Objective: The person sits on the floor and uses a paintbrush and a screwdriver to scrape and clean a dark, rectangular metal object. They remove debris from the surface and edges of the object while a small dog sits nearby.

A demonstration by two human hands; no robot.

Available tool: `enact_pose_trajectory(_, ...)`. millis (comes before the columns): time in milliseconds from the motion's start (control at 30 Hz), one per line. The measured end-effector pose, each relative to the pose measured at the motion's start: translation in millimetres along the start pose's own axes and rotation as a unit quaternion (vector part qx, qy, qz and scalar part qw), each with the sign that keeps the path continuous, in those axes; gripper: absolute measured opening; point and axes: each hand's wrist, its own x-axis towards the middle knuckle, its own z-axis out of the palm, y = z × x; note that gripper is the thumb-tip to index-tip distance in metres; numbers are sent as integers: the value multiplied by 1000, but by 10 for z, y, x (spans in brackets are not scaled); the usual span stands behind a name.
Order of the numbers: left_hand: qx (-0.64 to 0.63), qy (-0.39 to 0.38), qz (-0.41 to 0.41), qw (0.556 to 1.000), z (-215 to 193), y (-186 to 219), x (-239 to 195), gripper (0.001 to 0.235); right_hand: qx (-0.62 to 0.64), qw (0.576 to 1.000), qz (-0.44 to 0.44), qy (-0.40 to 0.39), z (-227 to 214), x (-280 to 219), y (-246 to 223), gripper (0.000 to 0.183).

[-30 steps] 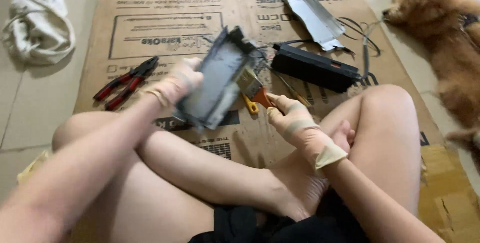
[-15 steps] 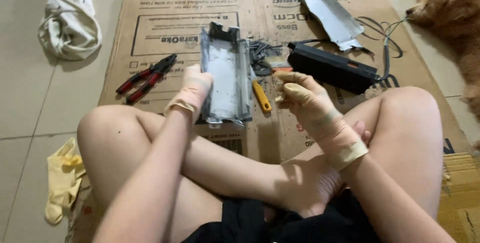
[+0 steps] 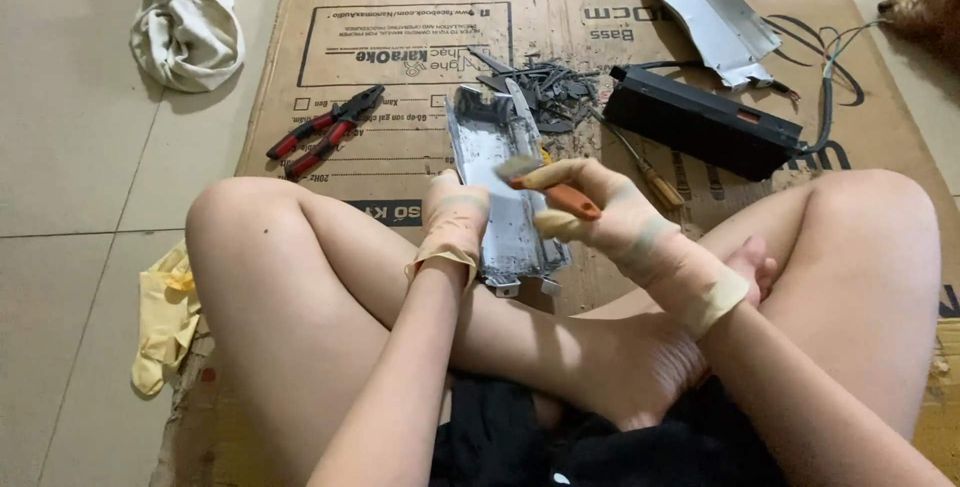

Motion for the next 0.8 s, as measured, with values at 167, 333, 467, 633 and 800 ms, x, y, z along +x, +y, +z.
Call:
enact_pose_trajectory(167,37,-25,-7,999,7,16,90,51,-40,991,33,127,-119,374,402,31)
enact_pose_trajectory(333,109,-40,80,990,-87,119,204,49,-33,990,44,133,-90,388,353,20)
enact_pose_trajectory(467,222,-52,184,956,-304,145,632,52,-53,989,60,124,-126,402,577,19)
enact_pose_trajectory(633,251,-71,148,954,-465,200,767,59,-80,980,128,127,113,259,377,26)
enact_pose_trajectory(800,229,-100,141,958,-451,262,895,60,-43,981,119,147,-2,307,559,27)
